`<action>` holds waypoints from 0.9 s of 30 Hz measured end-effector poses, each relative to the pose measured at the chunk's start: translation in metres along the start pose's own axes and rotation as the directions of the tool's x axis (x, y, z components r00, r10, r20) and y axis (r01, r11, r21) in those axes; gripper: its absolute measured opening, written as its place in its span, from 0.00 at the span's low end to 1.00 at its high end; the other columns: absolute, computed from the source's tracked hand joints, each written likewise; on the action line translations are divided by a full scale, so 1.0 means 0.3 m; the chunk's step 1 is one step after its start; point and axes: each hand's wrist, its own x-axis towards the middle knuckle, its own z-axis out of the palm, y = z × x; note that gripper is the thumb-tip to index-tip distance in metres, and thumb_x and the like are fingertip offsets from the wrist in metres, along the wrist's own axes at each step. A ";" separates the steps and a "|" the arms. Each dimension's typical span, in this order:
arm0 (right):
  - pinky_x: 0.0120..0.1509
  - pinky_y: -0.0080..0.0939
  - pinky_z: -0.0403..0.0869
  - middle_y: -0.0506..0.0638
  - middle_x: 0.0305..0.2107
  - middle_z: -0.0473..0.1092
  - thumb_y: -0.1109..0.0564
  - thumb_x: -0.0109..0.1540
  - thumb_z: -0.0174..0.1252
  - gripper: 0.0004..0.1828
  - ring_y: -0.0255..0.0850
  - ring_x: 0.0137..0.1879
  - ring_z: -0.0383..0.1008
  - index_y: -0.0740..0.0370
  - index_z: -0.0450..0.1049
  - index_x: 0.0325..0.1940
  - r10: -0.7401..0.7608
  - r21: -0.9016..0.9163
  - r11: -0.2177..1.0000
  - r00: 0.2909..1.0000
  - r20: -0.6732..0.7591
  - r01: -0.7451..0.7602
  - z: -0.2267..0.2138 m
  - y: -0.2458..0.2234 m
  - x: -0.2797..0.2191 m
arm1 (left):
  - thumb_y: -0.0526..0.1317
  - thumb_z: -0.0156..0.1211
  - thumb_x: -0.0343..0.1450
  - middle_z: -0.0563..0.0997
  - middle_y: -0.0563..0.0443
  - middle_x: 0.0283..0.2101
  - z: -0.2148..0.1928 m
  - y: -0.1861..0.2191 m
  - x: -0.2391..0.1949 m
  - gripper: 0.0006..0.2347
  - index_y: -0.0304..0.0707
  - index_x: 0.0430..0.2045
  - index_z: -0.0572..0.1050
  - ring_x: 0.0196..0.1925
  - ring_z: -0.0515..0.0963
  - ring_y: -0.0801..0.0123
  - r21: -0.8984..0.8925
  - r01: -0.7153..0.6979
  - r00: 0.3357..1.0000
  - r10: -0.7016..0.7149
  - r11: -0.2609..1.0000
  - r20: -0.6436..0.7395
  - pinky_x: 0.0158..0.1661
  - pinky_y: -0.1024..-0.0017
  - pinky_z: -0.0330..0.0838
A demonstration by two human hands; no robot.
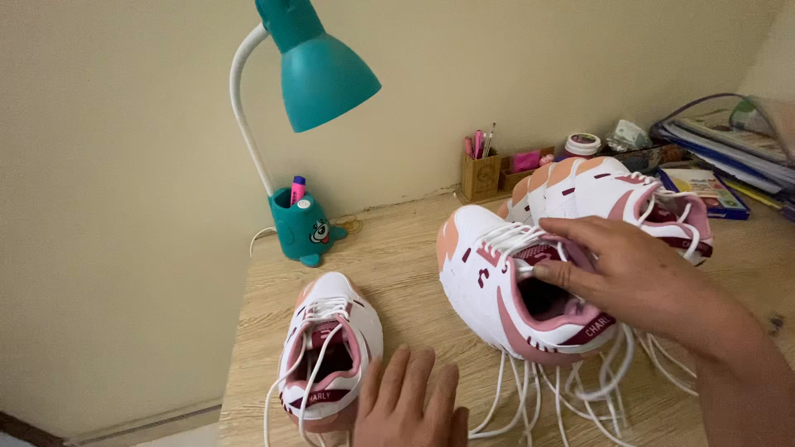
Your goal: The person arranges a pair of pink and white sneakers on a wooden desk, moving them into a row.
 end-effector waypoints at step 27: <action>0.27 0.42 0.65 0.49 0.36 0.76 0.68 0.49 0.49 0.39 0.43 0.19 0.65 0.42 0.72 0.63 0.112 0.116 0.992 0.841 -0.529 -0.060 -0.074 -0.127 -0.346 | 0.40 0.56 0.65 0.80 0.40 0.56 -0.113 0.000 0.174 0.27 0.43 0.62 0.63 0.55 0.81 0.57 -0.729 0.603 0.548 -0.494 -0.324 0.674 0.52 0.64 0.72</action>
